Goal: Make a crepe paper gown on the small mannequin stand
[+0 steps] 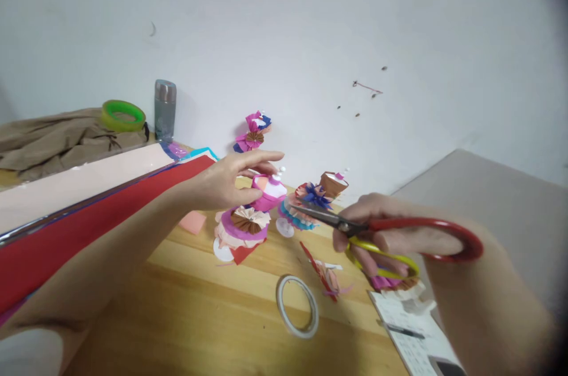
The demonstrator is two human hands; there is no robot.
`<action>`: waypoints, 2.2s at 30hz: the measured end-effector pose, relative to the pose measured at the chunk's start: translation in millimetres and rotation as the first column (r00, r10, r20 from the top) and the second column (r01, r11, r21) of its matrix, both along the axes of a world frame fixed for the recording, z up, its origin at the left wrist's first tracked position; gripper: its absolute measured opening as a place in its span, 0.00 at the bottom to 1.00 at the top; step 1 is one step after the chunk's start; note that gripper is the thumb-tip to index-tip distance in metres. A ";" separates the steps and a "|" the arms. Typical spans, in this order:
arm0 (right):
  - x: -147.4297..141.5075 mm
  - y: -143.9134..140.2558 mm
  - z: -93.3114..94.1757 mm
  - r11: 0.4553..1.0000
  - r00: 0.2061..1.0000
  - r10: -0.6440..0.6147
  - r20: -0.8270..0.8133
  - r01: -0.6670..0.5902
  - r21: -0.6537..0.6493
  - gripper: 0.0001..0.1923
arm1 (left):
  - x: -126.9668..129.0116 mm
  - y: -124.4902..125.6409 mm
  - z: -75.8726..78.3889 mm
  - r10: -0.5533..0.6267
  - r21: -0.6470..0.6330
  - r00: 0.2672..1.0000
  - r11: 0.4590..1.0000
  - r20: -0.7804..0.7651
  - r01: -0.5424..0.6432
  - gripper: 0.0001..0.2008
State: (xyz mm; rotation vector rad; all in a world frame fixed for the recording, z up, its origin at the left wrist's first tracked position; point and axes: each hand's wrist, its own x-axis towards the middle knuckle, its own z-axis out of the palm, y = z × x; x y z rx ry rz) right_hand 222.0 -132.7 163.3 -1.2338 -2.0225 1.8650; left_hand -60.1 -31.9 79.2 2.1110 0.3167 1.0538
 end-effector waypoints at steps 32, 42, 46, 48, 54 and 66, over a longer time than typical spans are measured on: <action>-37.7 4.1 -1.3 0.966 0.978 -0.134 0.162 0.092 0.241 0.25 | 16.3 0.8 -9.3 -0.040 -0.263 0.993 0.965 -0.112 0.010 0.37; -44.4 8.6 -9.4 0.962 0.987 -0.153 0.057 0.135 0.235 0.25 | 18.0 -3.6 -8.7 -0.057 -0.292 0.997 0.956 -0.049 0.040 0.37; -45.4 7.9 -11.5 0.956 0.984 -0.175 0.023 0.164 0.243 0.25 | 18.1 -4.5 -6.8 -0.054 -0.315 0.997 0.948 -0.054 0.034 0.38; -44.7 8.6 -12.5 0.953 0.987 -0.160 0.010 0.152 0.261 0.24 | 18.2 -4.4 -6.4 -0.050 -0.322 0.997 0.946 -0.064 0.026 0.40; -42.5 6.9 -11.7 0.966 0.991 -0.130 0.040 0.118 0.229 0.23 | 17.7 -2.5 -7.3 -0.052 -0.308 0.996 0.951 -0.066 0.029 0.41; -31.8 0.7 -10.5 0.947 0.979 -0.203 0.023 0.190 0.258 0.23 | 7.9 -1.4 -0.6 -0.086 -0.384 0.996 0.921 -0.024 0.071 0.19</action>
